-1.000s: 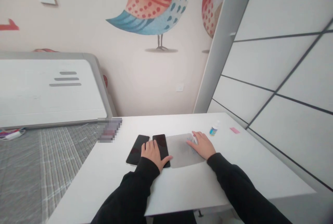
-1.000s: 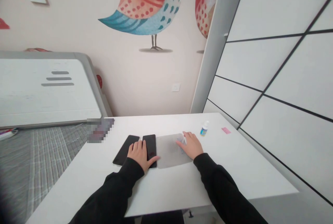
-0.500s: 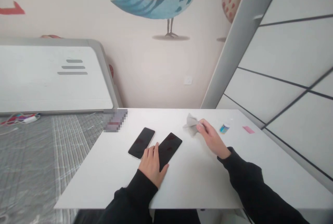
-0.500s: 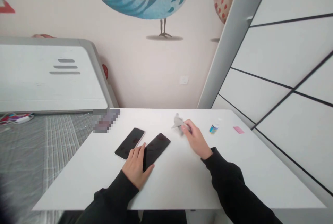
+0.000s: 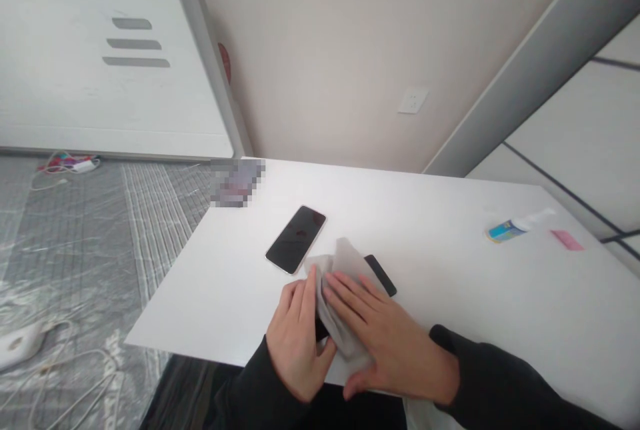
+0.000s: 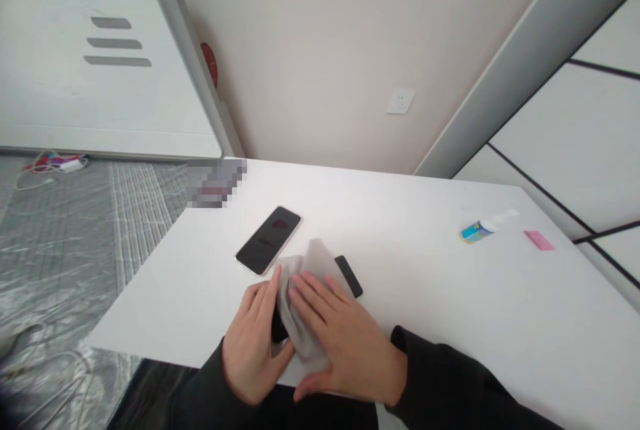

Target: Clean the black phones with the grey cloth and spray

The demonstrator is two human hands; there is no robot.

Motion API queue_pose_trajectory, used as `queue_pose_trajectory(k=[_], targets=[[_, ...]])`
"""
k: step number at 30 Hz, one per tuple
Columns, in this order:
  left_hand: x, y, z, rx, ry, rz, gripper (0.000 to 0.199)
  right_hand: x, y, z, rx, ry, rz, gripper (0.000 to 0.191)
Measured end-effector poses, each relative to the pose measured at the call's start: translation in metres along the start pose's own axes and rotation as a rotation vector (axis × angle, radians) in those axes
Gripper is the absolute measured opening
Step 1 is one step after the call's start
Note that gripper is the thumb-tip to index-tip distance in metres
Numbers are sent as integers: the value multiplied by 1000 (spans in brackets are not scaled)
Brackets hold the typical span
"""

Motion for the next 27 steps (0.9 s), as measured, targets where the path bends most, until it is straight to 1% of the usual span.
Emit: queue_pose_trajectory(k=[2, 3, 5, 7, 8, 10, 13, 15, 17, 19, 22, 24, 27], targets=[[5, -4, 0, 16, 20, -16, 97, 2, -1, 5, 41, 22, 15, 115], [7, -6, 0, 27, 32, -30, 97, 3, -2, 2, 20, 3, 4, 113], [11, -8, -3, 42, 27, -31, 96, 5, -6, -12, -71, -69, -33, 113], [14, -9, -6, 50, -9, 14, 96, 7, -10, -20, -148, -133, -64, 118], [15, -9, -7, 55, -21, 37, 97, 7, -10, -19, -156, -143, -71, 120], [15, -9, -8, 53, -2, 43, 100, 5, -8, -5, -114, -99, -64, 125], [13, -11, -5, 40, 73, 11, 107, 0, -5, 24, -35, 54, -24, 122], [11, -12, -2, 23, 97, -1, 109, -2, -7, 31, -40, 107, -31, 120], [9, -13, -1, 10, 98, -8, 109, -2, -13, 24, -105, 79, -64, 122], [8, -14, 0, 2, 85, -17, 107, 1, -21, 11, -174, 18, -91, 123], [9, -13, -1, 3, 58, -14, 107, 9, -26, -6, -209, -57, -110, 116], [10, -13, -3, 7, 38, -2, 107, 12, -22, -10, -207, -84, -116, 112], [13, -16, -4, 22, -4, 33, 101, 7, -11, -4, -175, -78, -97, 108]])
Point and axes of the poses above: each hand's wrist, its own y-axis towards the middle knuckle, its own x-axis out of the back of the hand, z = x × y, the point moved 2 cm from there along y, towards the middle knuckle, and after that the axes turned 8 degrees about -z, right-handed, at the moved point
